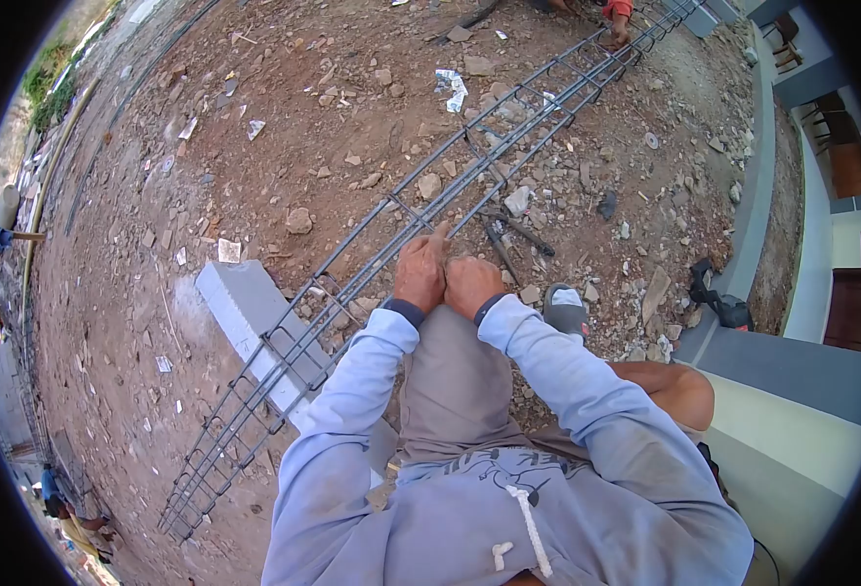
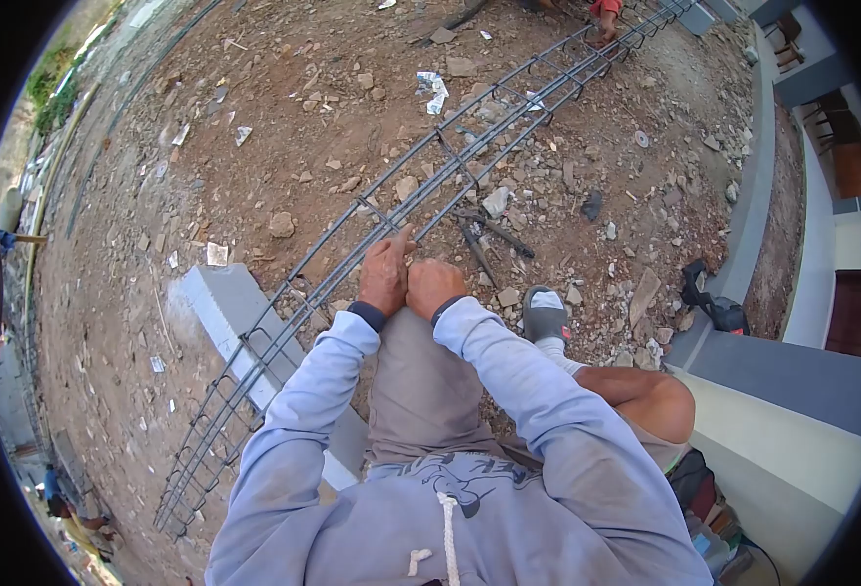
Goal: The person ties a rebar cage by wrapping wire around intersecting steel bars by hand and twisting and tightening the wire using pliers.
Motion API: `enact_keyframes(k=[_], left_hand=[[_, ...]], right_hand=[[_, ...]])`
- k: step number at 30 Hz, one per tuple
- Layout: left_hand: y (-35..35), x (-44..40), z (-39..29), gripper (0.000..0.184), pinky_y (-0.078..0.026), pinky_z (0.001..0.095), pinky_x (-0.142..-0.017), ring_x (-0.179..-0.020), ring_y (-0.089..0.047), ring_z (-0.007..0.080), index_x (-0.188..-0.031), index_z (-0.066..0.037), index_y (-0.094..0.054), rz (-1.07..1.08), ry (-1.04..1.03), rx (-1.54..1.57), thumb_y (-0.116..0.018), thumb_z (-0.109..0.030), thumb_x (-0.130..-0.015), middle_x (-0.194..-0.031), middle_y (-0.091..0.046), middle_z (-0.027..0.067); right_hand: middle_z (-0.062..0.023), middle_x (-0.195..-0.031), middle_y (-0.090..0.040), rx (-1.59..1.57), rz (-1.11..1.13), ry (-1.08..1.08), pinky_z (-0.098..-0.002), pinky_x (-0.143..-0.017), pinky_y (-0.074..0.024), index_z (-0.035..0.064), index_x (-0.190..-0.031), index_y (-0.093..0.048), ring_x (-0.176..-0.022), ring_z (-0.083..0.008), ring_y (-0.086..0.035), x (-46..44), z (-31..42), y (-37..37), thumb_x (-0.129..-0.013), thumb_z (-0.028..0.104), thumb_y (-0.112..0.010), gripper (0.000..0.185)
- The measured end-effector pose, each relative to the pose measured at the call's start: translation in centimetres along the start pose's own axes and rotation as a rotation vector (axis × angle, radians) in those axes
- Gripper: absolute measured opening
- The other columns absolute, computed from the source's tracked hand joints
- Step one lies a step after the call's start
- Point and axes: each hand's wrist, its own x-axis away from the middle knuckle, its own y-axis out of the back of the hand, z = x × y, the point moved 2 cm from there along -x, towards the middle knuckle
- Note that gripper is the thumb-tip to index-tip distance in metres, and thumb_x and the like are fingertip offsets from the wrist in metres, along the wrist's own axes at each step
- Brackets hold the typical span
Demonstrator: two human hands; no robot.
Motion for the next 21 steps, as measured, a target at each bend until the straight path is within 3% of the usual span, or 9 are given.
enact_keyframes(k=[6, 9, 11, 15, 18, 21], left_hand=[[-1.1, 0.5, 2.6, 0.065, -0.049, 0.0338, -0.082, -0.093, -0.063, 0.0246, -0.141, -0.002, -0.027, -0.085, 0.414, 0.494, -0.047, 0.004, -0.079, -0.100, -0.067, 0.0155], [-2.4, 0.9, 3.4, 0.065, -0.048, 0.0347, -0.084, -0.095, -0.063, 0.0287, -0.140, -0.002, -0.027, -0.162, 0.483, 0.674, -0.044, 0.000, -0.077, -0.099, -0.068, 0.0113], [-1.4, 0.9, 2.9, 0.066, -0.048, 0.0337, -0.085, -0.095, -0.063, 0.0275, -0.140, -0.001, -0.027, -0.098, 0.532, 0.569, -0.044, 0.000, -0.077, -0.101, -0.068, 0.0109], [-1.7, 1.1, 3.2, 0.065, -0.048, 0.0329, -0.085, -0.096, -0.064, 0.0257, -0.139, -0.001, -0.028, -0.152, 0.486, 0.595, -0.044, 0.001, -0.076, -0.105, -0.067, 0.0103], [-1.3, 0.9, 2.9, 0.066, -0.045, 0.0261, -0.085, -0.098, -0.062, 0.0179, -0.139, 0.000, -0.030, -0.106, 0.425, 0.544, -0.041, 0.006, -0.074, -0.107, -0.067, 0.0110], [-0.8, 1.1, 1.5, 0.059, -0.050, 0.0317, -0.077, -0.086, -0.066, 0.0236, -0.134, -0.002, -0.038, -0.114, 0.466, 0.506, -0.044, 0.001, -0.075, -0.103, -0.068, 0.0067]], right_hand=[[-0.0170, -0.078, -0.067, 0.091, 0.083, 0.161, -0.0404, -0.068, -0.0528, 0.0037, -0.075, -0.067, -0.074, -0.0307, -0.066, -1.3, 1.4, 1.7, -0.073, 0.018, -0.060, 0.016], [-0.0157, -0.078, -0.067, 0.143, 0.076, 0.239, -0.0394, -0.067, -0.0529, 0.0057, -0.076, -0.068, -0.075, -0.0296, -0.067, -3.5, 1.2, 2.0, -0.074, 0.019, -0.060, 0.016], [-0.0142, -0.080, -0.068, 0.170, 0.075, 0.300, -0.0382, -0.068, -0.0531, 0.0087, -0.078, -0.070, -0.076, -0.0287, -0.067, -4.7, 1.3, 3.2, -0.075, 0.020, -0.058, 0.017], [-0.0168, -0.084, -0.068, 0.166, -0.032, 0.133, -0.0403, -0.070, -0.0528, 0.0070, -0.081, -0.070, -0.079, -0.0295, -0.067, -6.8, -0.4, 5.5, -0.078, 0.018, -0.056, 0.018], [-0.0197, -0.086, -0.067, 0.115, -0.020, -0.056, -0.0409, -0.070, -0.0528, 0.0061, -0.082, -0.069, -0.078, -0.0295, -0.067, -7.1, -4.3, 3.2, -0.079, 0.018, -0.056, 0.018], [-0.0200, -0.079, -0.066, 0.270, 0.224, 0.337, -0.0403, -0.059, -0.0520, 0.0033, -0.081, -0.065, -0.070, -0.0280, -0.066, -6.4, -7.8, -3.6, -0.079, 0.018, -0.058, 0.017]])
